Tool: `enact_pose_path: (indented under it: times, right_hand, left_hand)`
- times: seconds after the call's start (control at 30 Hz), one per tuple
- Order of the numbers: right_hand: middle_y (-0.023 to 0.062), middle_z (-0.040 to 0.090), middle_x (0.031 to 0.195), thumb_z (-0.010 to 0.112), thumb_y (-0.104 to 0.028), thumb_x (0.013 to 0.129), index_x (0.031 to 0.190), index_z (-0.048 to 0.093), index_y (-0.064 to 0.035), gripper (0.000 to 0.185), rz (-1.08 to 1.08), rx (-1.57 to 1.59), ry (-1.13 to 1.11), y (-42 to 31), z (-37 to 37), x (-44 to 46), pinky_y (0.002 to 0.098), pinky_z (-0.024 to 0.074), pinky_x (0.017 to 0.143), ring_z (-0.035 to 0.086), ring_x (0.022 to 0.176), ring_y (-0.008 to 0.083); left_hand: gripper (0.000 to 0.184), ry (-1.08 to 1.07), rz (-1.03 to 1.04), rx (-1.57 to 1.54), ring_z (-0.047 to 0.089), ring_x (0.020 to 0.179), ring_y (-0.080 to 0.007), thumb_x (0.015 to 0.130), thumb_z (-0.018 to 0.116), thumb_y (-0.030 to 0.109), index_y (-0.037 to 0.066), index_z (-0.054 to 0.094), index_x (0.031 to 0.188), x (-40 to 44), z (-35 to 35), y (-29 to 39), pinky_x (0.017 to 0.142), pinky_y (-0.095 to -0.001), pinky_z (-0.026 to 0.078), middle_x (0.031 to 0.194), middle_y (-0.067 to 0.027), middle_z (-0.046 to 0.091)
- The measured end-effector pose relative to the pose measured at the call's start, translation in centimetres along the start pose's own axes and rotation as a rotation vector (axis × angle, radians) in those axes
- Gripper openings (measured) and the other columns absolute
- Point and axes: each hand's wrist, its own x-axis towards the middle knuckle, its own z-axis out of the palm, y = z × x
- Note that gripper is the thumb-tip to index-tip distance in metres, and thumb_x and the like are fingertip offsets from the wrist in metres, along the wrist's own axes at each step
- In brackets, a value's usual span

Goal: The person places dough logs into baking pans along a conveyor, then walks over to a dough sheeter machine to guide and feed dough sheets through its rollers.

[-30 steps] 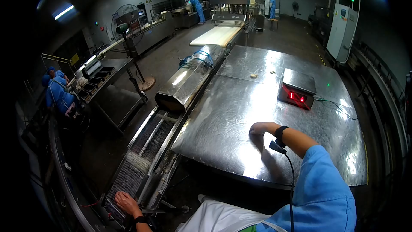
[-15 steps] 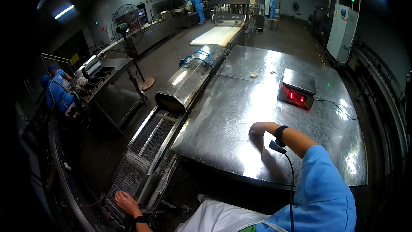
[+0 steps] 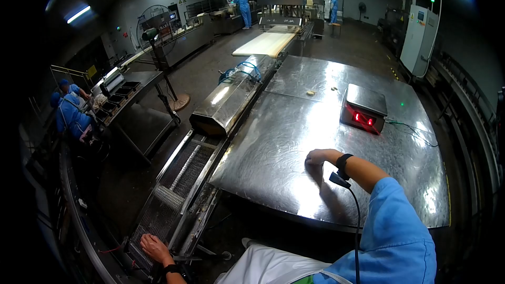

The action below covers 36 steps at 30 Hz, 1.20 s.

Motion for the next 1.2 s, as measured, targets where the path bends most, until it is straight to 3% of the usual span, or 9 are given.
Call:
enact_pose_path:
  times: [0.57,1.2]
  right_hand:
    - [0.0146,0.061,0.084,0.044,-0.022,0.080,0.094,0.057,0.0019,0.031,-0.076,0.000,0.056,0.8,0.3,0.8,0.0354,0.0449,0.065,0.057,0.072,0.0257]
    - [0.0143,0.061,0.085,0.044,-0.022,0.080,0.095,0.057,0.0008,0.030,-0.086,-0.007,0.063,0.9,0.5,0.7,0.0354,0.0450,0.066,0.057,0.073,0.0260]
  left_hand:
    - [0.017,0.051,0.032,-0.010,0.044,0.095,-0.0237,0.083,0.040,0.015,0.003,0.051,0.086,0.1,0.4,-0.3,0.082,-0.0366,0.035,0.098,-0.0070,0.049]
    - [0.016,0.019,0.010,-0.028,0.044,0.097,-0.0242,0.082,0.040,0.015,0.003,0.050,0.088,0.0,0.1,-0.2,0.083,-0.0391,0.035,0.099,-0.0066,0.048]
